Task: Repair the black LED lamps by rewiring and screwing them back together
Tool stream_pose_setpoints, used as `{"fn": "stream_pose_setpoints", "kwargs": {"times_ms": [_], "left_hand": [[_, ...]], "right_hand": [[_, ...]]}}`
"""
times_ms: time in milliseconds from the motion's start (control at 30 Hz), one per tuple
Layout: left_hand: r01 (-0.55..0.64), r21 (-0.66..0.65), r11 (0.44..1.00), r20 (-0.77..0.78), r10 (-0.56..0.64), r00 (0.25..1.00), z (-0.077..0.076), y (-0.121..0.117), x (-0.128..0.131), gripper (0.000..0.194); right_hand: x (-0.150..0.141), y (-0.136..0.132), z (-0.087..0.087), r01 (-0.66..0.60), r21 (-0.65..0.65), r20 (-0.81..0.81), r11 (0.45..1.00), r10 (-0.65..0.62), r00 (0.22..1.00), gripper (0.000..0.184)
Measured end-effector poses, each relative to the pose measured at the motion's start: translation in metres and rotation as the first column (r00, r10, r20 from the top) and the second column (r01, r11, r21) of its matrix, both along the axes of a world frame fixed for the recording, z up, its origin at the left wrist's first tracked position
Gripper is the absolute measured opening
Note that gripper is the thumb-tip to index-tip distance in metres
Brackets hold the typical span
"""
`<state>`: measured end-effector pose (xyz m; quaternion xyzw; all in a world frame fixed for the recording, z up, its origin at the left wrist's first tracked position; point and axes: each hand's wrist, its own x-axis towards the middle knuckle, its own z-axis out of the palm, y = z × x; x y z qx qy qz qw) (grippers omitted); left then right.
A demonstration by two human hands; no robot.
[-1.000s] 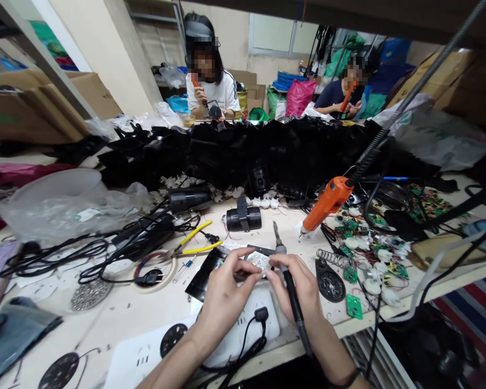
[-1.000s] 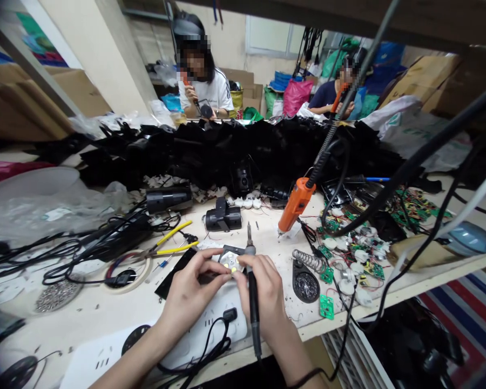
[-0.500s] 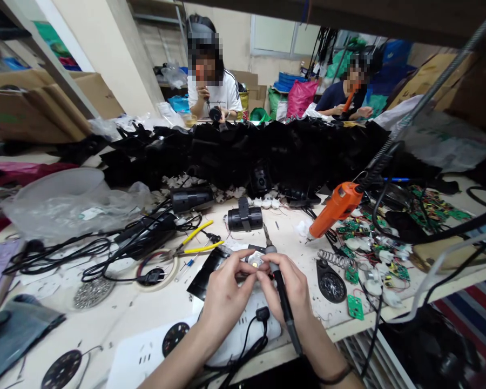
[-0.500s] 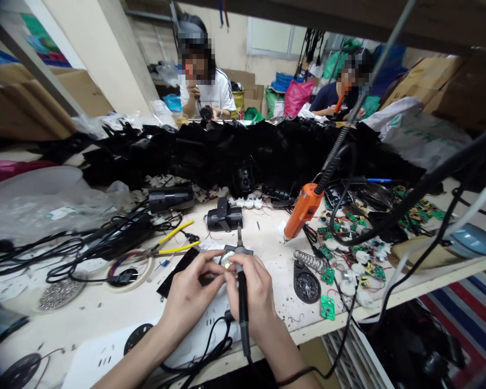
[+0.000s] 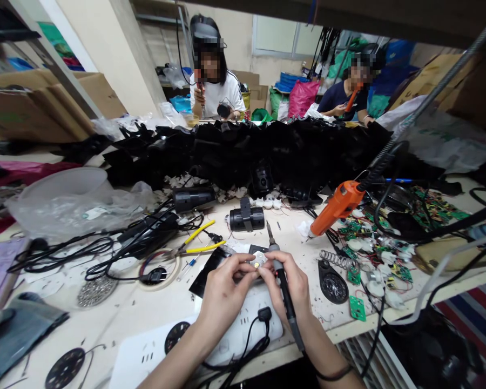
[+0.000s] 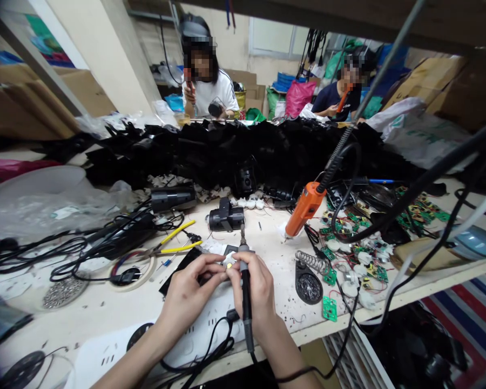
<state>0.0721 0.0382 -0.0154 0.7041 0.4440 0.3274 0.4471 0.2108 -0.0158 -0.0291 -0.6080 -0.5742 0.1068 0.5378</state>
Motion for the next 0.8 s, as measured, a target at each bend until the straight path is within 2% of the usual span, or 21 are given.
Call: {"fn": "stream_pose_setpoints", "kwargs": {"times_ms": [167,300,433,533,667,800], "left_hand": [[-0.018,0.062,0.998,-0.041,0.021,0.999,-0.002,0.002,-0.002,0.012],[0.044,0.151,0.988,-0.097,-0.029,0.995,-0.001,0.002,-0.003,0.013],[0.086,0.189,0.978,-0.142,-0.059,0.988,0.001,0.001,-0.004,0.013],[0.106,0.214,0.971,-0.198,-0.063,0.978,0.002,-0.002,-0.004,0.014],[0.05,0.157,0.986,-0.217,-0.015,0.976,0.0,-0.007,-0.003,0.013],[-0.026,0.03,0.999,-0.234,0.033,0.972,0.001,-0.007,0.0,0.022]], "right_hand": [[0.0,-0.001,-0.005,0.008,0.028,0.026,1.0,-0.009,1.0,0.02],[0.002,-0.003,-0.004,0.006,0.05,0.069,0.999,-0.01,0.998,0.019],[0.014,-0.009,0.002,0.019,0.07,0.127,0.997,-0.027,0.992,0.014],[0.027,-0.021,0.005,0.006,0.076,0.17,0.997,-0.019,0.985,0.017],[0.037,-0.044,0.009,0.003,0.097,0.189,0.995,-0.022,0.982,0.032],[0.034,-0.068,0.021,0.008,0.084,0.14,0.996,-0.02,0.99,0.027]]}}
